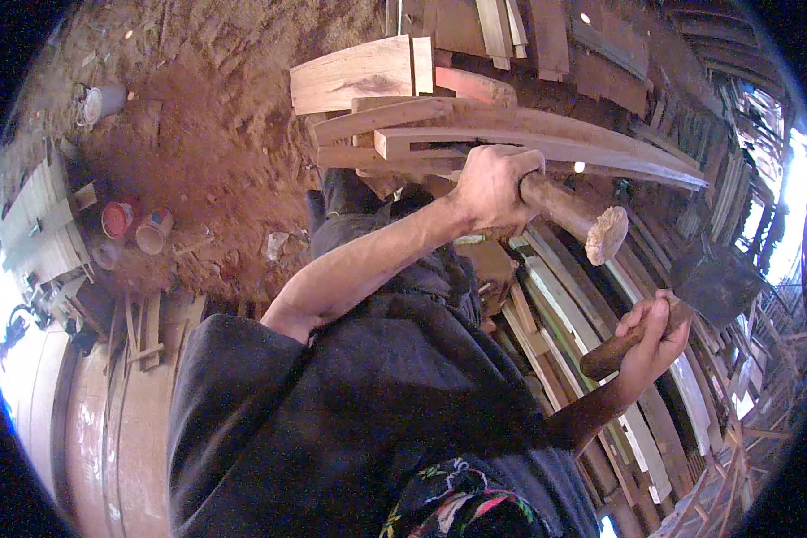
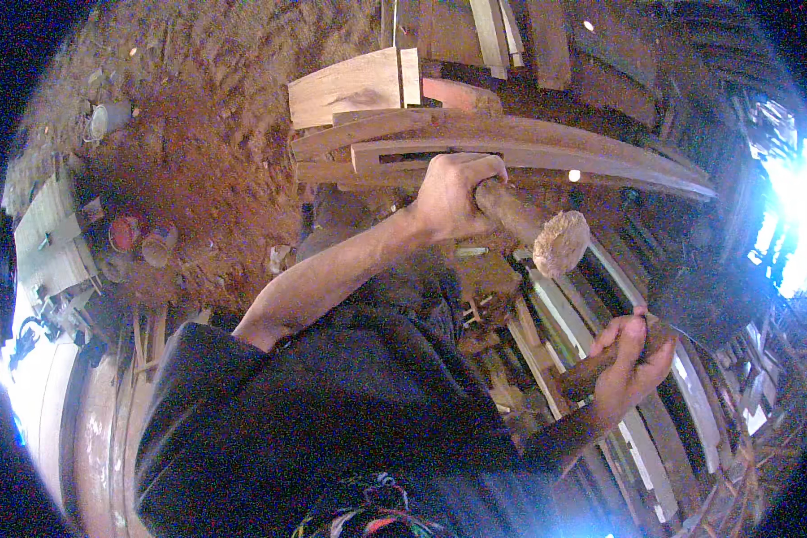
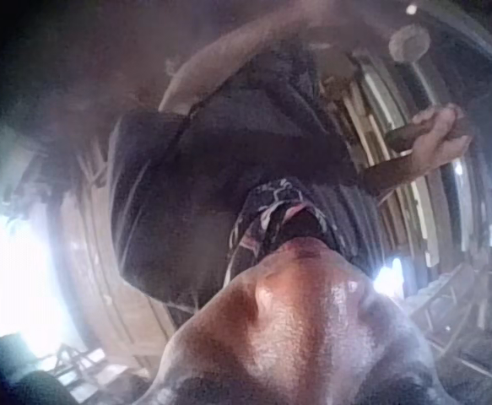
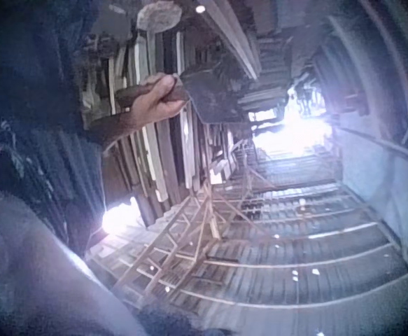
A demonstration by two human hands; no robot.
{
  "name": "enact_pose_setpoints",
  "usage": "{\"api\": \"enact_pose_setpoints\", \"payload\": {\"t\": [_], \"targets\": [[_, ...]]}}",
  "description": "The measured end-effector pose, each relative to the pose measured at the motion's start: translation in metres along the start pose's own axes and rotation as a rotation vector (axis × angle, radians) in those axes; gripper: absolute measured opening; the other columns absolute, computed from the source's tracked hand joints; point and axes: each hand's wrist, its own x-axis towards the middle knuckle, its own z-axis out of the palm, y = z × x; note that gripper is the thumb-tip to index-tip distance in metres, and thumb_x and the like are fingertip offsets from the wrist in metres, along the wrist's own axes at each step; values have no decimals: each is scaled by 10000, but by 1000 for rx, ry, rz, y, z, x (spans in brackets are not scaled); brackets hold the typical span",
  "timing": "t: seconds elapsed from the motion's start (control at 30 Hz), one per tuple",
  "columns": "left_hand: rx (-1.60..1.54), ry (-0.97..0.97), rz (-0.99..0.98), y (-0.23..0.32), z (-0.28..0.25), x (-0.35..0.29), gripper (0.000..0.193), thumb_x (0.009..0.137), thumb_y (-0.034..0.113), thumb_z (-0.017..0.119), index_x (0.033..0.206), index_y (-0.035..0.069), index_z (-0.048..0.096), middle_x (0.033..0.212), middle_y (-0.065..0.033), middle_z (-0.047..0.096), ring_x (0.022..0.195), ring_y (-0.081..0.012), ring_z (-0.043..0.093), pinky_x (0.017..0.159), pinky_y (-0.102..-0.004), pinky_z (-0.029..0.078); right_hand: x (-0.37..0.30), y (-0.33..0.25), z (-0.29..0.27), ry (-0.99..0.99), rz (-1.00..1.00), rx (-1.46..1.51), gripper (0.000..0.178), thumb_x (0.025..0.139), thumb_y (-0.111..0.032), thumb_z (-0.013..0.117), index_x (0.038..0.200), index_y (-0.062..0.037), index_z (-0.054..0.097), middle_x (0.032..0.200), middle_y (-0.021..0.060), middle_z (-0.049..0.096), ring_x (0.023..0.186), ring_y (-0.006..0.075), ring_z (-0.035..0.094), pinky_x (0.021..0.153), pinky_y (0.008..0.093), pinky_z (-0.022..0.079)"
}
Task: The person uses a hand axe to shape a curved wooden piece, repeatedly striking and adjusting the wood to refine its edges. They then place the axe down and lift a large flat wooden board, positioning it onto a nearby wooden frame.
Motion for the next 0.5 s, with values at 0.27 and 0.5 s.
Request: {"api": "enact_pose_setpoints", "payload": {"t": [0.27, 0.5], "targets": [[-9, 6, -112, -5, -13, 8, 325, 606, 250, 764, 842, 64, 643, 773, -185, 675, 779, -408, 668, 706, -502, 538, 22, -7, 5, -113, -179, -40, 184, 1007, -182, 575, 1045, -29, 482, 624, 54, 527, 466, 125, 482, 516, 266, 473], [-51, 69, -130, -30, -12, 4, 182, 638, 131, 694, 777, 37, 626, 774, -189, 660, 788, -425, 662, 692, -467, 534, 28, -28, 14, -113, -192, -19, 217, 995, -173, 591, 1078, -9, 477, 640, 70, 546, 486, 131, 513, 507, 277, 477]]}}
